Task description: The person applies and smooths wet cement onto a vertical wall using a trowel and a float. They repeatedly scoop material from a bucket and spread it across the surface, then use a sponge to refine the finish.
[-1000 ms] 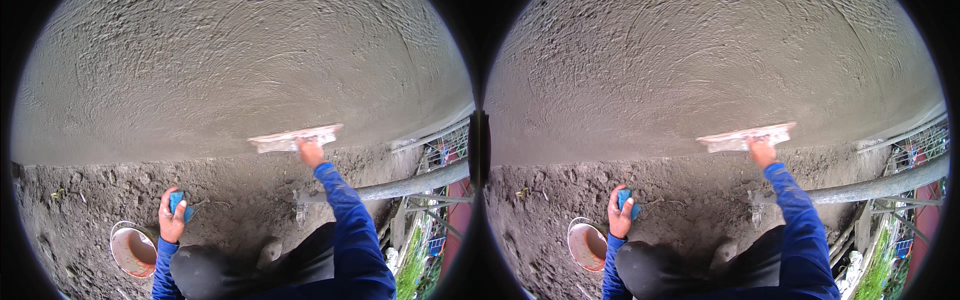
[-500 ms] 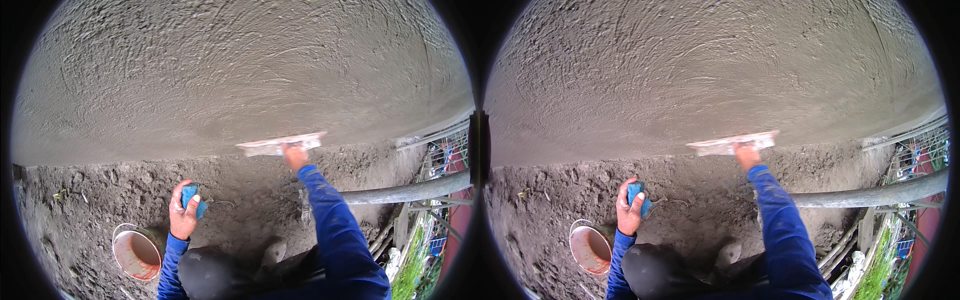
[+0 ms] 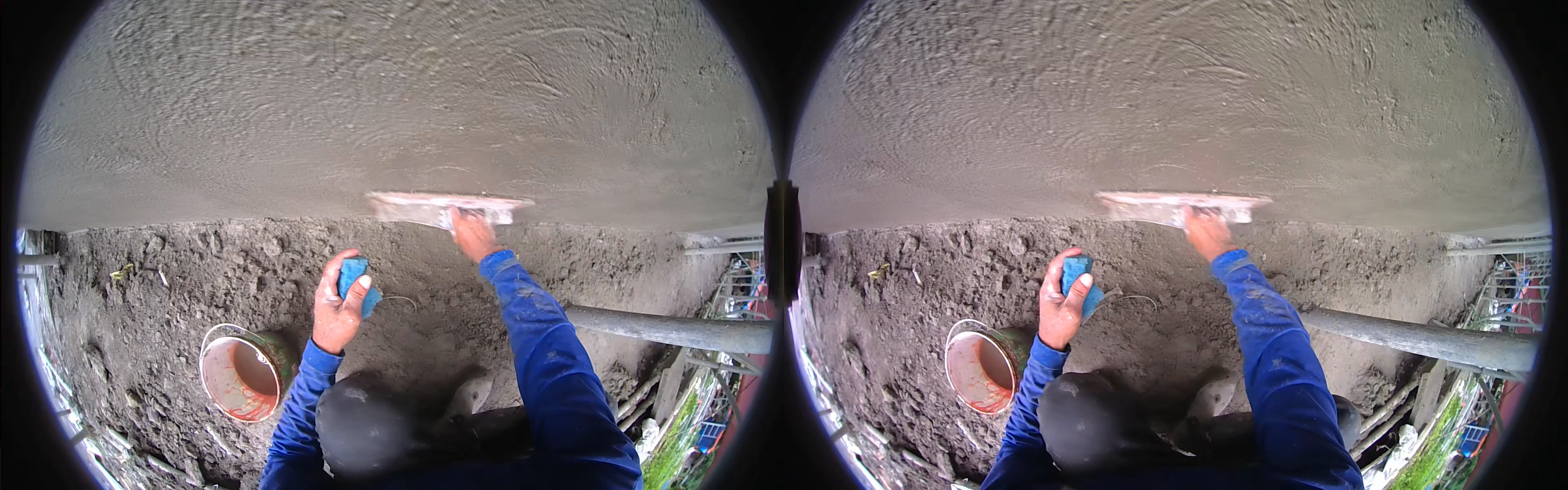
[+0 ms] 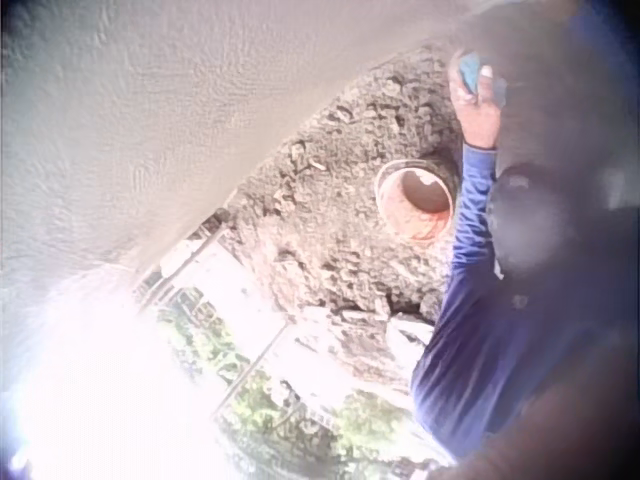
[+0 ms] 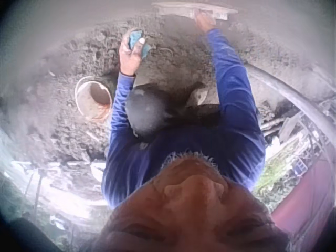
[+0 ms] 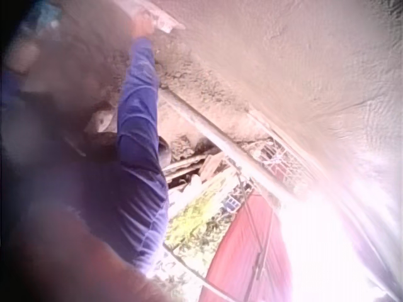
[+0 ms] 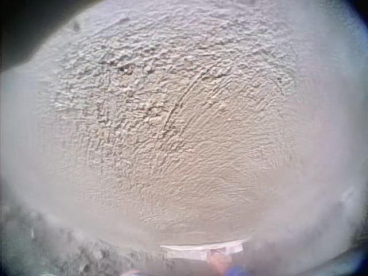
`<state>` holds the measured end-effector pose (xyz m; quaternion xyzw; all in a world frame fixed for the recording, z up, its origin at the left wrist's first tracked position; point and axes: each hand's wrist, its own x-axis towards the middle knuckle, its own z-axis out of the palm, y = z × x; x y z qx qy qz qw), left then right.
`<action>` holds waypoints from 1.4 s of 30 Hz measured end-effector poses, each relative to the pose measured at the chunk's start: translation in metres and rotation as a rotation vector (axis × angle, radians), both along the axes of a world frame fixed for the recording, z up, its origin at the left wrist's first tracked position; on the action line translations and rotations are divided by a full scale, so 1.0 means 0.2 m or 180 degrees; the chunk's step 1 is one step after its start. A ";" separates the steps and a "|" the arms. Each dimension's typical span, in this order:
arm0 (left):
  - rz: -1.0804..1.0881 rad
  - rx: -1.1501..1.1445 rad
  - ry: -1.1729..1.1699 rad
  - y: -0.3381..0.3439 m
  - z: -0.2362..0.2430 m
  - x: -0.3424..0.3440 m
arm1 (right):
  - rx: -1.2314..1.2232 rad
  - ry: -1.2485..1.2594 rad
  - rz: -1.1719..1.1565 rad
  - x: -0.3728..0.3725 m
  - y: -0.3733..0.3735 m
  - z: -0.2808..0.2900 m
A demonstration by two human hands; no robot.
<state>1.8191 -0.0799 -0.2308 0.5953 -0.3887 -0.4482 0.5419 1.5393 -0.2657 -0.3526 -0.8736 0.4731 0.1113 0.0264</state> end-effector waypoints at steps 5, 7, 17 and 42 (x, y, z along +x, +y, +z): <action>0.0375 -0.0002 -0.0441 0.18 -0.07 0.16 | -0.0321 0.1107 0.0054 -0.59 -0.12 0.13; 0.0584 0.0085 -0.0427 0.24 -0.10 0.22 | -0.0637 0.1218 0.0217 -0.63 -0.13 0.37; 0.0483 0.0099 -0.0398 0.17 -0.05 0.17 | 0.0018 -0.1346 0.0428 0.78 0.15 0.30; 0.0160 -0.0022 -0.0850 0.11 -0.11 0.10 | -0.0474 -0.0993 0.0437 0.42 0.10 0.19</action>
